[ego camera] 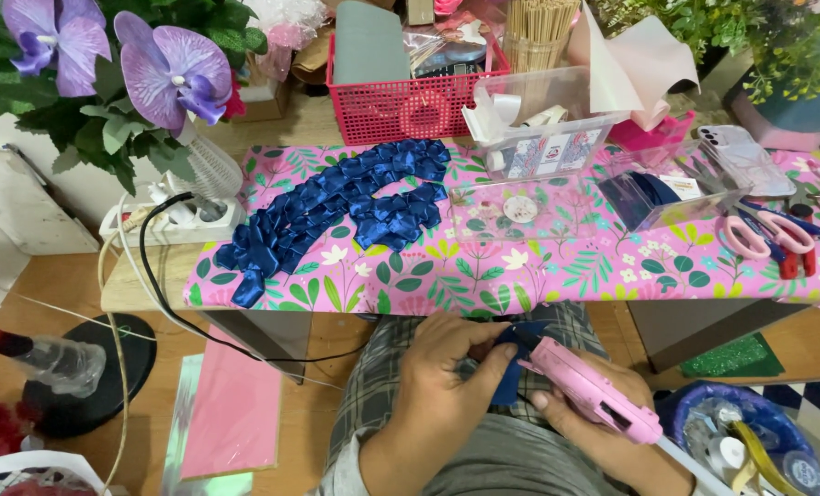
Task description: The person folds a blue ribbon into a bow shape and uses a hot glue gun to secure the center. They repeat this process, creating multiple bows and placing them on the table.
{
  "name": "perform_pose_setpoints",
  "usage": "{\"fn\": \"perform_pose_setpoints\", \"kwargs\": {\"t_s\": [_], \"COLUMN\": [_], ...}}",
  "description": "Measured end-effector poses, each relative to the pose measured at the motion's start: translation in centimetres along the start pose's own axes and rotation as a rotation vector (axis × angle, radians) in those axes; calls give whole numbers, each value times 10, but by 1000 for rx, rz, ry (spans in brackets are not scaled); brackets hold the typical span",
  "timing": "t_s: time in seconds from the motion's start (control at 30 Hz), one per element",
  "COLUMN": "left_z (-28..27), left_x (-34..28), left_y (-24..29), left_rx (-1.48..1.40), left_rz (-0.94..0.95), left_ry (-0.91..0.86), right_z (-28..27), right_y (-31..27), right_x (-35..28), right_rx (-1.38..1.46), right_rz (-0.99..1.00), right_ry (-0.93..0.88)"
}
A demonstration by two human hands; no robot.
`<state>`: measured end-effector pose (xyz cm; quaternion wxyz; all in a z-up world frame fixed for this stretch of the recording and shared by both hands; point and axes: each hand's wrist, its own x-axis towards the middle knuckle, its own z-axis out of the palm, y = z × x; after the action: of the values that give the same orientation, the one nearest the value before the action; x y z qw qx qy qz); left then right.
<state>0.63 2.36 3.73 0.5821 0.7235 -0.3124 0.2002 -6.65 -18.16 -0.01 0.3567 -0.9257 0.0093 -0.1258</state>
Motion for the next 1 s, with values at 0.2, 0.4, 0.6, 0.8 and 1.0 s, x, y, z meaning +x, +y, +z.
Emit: {"fn": "perform_pose_setpoints", "kwargs": {"t_s": [0.2, 0.4, 0.6, 0.8, 1.0], "left_z": [0, 0, 3, 3, 3], "left_x": [-2, -2, -3, -2, -7], "left_y": [-3, -3, -4, -6, -16], "left_rx": [-4, -12, -18, -42, -84], "left_rz": [4, 21, -26, -83, -244], "left_ry": [-20, -12, -26, -23, 18], "right_z": [1, 1, -3, -2, -3], "right_y": [-3, -4, -8, 8, 23], "right_x": [0, 1, 3, 1, -5], "right_rx": [71, 54, 74, 45, 31], "right_rz": [-11, 130, -7, 83, 175], "right_ry": [28, 19, 46, 14, 52]}}
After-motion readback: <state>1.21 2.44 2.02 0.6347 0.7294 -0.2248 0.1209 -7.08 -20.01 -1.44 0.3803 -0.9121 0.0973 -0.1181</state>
